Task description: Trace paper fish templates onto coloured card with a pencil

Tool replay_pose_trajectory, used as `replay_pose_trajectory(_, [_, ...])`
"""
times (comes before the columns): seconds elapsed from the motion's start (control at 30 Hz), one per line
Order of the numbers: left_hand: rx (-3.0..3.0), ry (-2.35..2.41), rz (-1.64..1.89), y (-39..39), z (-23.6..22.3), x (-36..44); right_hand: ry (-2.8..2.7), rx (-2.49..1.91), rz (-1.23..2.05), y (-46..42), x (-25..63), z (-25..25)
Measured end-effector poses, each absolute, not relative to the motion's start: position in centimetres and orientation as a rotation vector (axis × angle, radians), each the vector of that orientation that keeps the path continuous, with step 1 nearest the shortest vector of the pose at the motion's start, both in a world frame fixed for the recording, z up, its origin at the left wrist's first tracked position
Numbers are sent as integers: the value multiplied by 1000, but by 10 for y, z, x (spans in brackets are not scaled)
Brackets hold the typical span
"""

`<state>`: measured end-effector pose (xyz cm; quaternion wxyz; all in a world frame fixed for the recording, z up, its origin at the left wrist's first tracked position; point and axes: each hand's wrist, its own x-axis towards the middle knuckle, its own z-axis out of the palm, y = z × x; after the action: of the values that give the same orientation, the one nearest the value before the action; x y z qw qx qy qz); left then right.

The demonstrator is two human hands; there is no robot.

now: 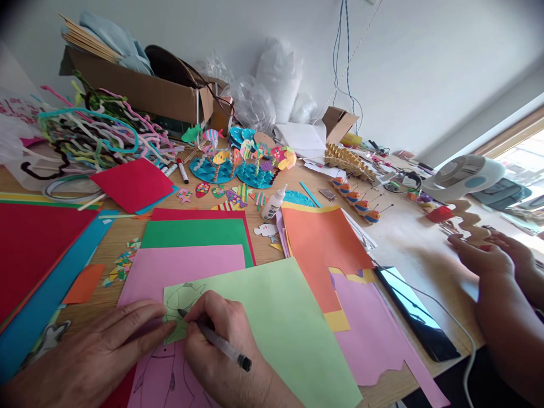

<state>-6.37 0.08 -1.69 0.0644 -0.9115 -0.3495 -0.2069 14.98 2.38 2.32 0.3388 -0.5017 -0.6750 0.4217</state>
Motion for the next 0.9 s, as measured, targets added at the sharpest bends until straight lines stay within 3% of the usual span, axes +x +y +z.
replay_pose_trajectory(0.9, [-2719,-987,-523,0,-23,-65,-1824,-1315,1104,25,149,22])
